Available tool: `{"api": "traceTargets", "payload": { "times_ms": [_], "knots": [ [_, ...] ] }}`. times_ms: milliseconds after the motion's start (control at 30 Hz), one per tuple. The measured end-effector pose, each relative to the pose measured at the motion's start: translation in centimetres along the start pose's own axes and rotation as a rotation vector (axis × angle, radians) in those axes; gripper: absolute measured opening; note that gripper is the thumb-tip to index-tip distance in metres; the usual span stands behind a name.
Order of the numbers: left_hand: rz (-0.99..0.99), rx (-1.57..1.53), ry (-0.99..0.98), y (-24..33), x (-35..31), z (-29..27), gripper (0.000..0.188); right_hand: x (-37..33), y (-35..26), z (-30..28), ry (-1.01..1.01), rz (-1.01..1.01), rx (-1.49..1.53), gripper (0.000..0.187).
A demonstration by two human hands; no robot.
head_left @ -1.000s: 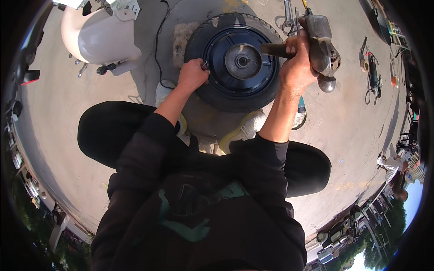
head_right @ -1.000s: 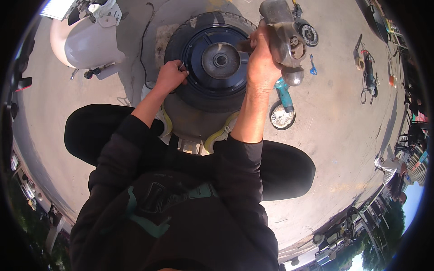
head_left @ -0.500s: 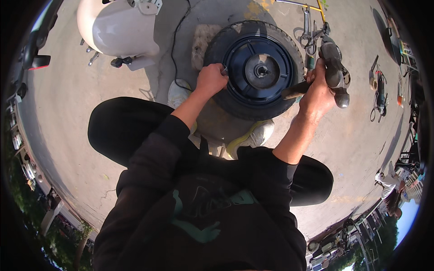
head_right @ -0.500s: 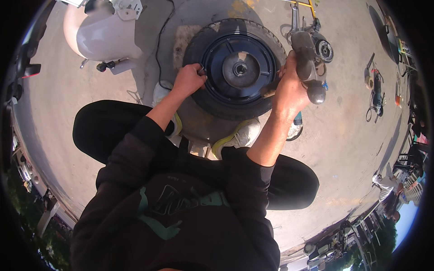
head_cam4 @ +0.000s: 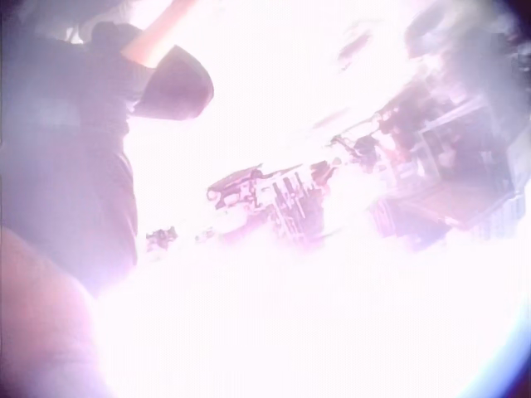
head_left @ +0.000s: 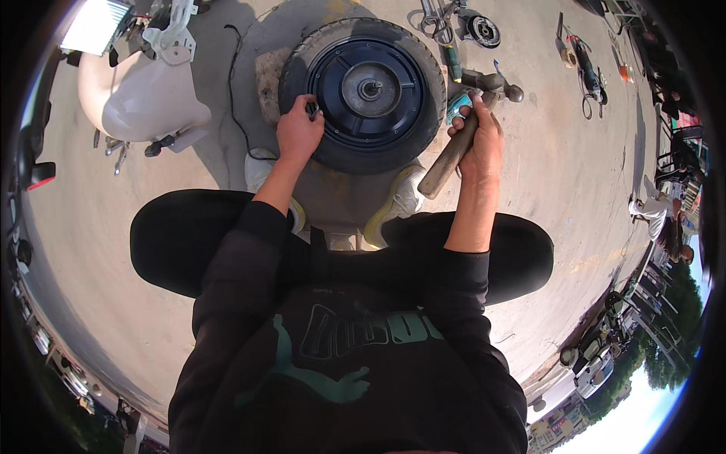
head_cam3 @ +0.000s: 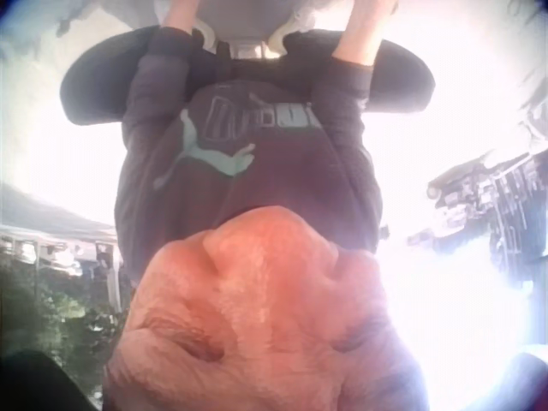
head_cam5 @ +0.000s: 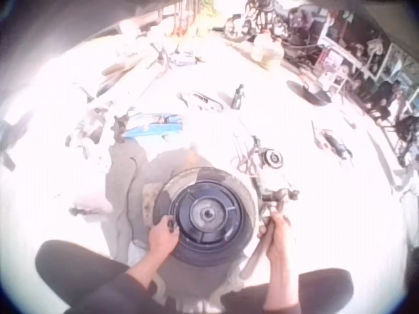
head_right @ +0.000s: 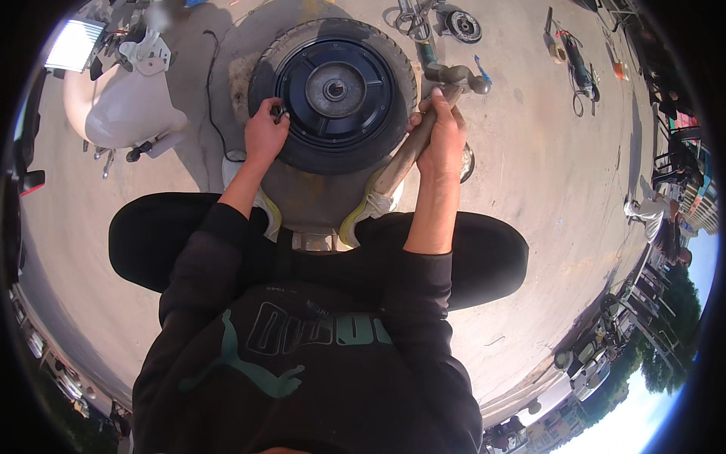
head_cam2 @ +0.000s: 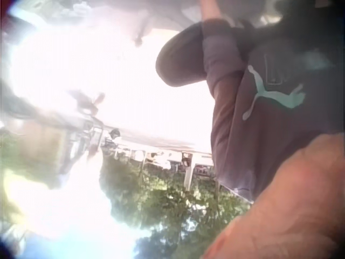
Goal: The person assembles a motorized wheel by hand, using a screwdriver to tighten bolts on the motor housing, then flips the wheel to attach a metal cover plate. They use a hammer to tap the cover into place and continue securing components.
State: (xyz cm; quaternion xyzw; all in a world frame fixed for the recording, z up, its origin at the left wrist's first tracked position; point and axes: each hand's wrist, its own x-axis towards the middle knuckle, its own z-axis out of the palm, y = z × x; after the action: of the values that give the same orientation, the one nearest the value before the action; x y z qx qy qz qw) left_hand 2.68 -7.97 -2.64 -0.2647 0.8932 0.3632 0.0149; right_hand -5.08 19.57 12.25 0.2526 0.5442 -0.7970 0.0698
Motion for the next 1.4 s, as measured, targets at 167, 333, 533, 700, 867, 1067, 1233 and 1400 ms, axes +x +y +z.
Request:
{"api": "traceTargets", "payload": {
  "times_ms": [167, 333, 533, 700, 867, 1067, 1233, 1400],
  "knots": [
    [0.074, 0.052, -0.212, -0.1, 2.8, -0.5, 0.068, -0.3, 3.2, -2.8, 0.173, 0.188, 0.193, 0.012],
    [0.128, 0.347, -0.176, 0.5, 4.1, 0.4, 0.069, -4.0, -1.2, -3.2, 0.138, 0.064, 0.156, 0.016],
    [0.094, 0.336, -0.245, 1.5, 3.9, -0.2, 0.069, -11.6, -13.6, -6.3, -0.187, -0.23, -0.002, 0.044],
    [0.098, 0.39, -0.106, 2.7, -0.3, 0.8, 0.06, -10.9, -22.3, -14.0, 0.016, -0.625, -0.51, 0.041],
    [-0.11, -0.23, -0.152, 2.0, -4.0, 2.3, 0.053, -6.1, -15.5, -20.2, 0.463, -0.489, -0.929, 0.042],
    [-0.529, -0.915, -0.274, 4.4, -8.9, 2.6, 0.019, -5.7, 11.3, -33.3, 0.395, 0.124, -1.183, 0.038],
    [-0.399, -0.631, -0.341, 4.3, -8.9, 1.8, 0.031, -7.9, 20.5, -36.3, 0.336, 0.432, -1.299, 0.041],
    [0.131, -0.292, 0.066, 4.1, -6.4, 1.6, 0.035, -5.2, 20.0, -34.9, 0.259, 0.408, -1.515, 0.045]
  ]
}}
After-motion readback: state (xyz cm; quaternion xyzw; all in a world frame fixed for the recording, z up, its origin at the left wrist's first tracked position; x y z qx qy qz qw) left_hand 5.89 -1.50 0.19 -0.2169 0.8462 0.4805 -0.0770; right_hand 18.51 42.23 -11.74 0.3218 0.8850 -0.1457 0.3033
